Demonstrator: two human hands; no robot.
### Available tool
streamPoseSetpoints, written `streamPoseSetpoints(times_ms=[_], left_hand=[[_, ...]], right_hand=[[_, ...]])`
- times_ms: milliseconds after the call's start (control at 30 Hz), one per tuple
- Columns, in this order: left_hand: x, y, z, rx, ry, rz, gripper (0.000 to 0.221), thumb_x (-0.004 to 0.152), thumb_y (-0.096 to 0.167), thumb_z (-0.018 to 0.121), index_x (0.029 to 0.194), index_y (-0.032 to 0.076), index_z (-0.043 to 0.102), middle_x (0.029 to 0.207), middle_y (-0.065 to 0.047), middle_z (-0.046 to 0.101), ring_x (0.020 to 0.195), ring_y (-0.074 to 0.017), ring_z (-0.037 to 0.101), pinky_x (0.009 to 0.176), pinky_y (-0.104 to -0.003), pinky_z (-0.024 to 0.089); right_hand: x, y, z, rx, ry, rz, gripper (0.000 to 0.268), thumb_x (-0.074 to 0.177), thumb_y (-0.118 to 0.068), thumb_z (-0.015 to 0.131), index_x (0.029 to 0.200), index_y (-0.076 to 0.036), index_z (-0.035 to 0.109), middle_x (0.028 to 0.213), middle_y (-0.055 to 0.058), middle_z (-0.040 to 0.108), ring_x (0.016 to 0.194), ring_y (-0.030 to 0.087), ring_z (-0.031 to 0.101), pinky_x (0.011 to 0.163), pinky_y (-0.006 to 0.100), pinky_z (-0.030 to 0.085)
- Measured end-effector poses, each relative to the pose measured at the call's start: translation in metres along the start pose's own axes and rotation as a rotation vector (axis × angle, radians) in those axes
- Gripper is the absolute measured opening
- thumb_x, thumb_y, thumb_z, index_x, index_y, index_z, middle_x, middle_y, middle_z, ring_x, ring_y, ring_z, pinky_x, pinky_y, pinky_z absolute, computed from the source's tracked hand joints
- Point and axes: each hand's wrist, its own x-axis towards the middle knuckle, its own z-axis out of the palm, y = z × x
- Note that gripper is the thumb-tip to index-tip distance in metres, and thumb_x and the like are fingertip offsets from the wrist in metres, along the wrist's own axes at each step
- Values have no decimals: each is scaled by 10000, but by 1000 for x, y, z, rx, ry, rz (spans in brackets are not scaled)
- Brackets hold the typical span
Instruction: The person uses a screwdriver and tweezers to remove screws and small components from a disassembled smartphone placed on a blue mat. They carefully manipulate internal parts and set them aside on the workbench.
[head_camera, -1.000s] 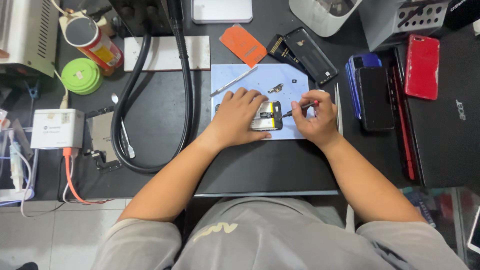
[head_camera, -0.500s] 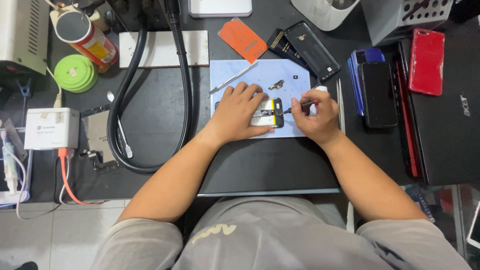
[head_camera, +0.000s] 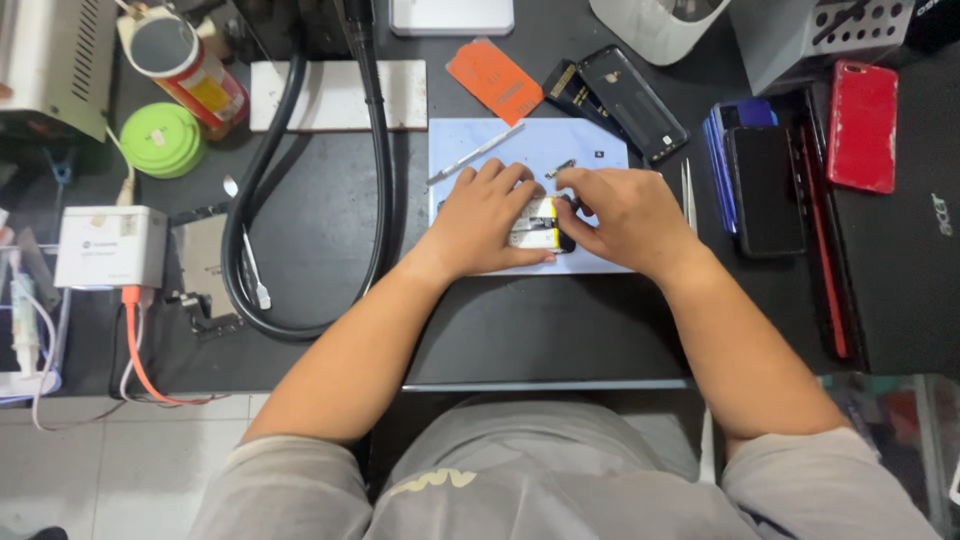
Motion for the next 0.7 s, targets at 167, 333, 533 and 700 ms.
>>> streamPoseSetpoints(times_ms=[167, 333, 533, 700], left_hand=[[0, 2, -2, 37, -21, -7, 769, 688, 643, 838, 1148, 53, 663, 1144, -91, 594, 1028, -320, 541, 835, -461, 426], [4, -1, 1, -8, -30, -7, 767, 681, 646, 837, 1139, 56, 661, 1145, -79, 595, 1030, -307, 541, 839, -450, 429], [3, 2, 0, 29, -58, -5, 800, 658, 663, 841, 1130, 43, 660, 1131, -88, 589, 1021, -310, 535, 815, -452, 427], [2, 0, 0, 31, -35, -4, 801, 654, 671, 842, 1126, 50, 663, 1114, -97, 583, 1022, -311, 540, 821, -454, 431]], right_hand=[[-9, 10, 12, 74, 148, -22, 282, 905, -123, 820, 1022, -72, 569, 681, 48, 622, 580, 219, 645, 525, 342, 498], [-16, 16, 17, 78, 93, 32, 297, 935, -114, 809, 1011, -80, 524, 679, 49, 626, 577, 225, 656, 527, 349, 504], [-20, 16, 18, 124, 30, 0, 345, 926, -98, 771, 1095, -61, 472, 825, 90, 654, 659, 243, 676, 574, 353, 521], [-26, 26, 18, 44, 6, 140, 412, 913, -171, 862, 1085, -134, 489, 785, 54, 660, 671, 214, 708, 603, 332, 553]])
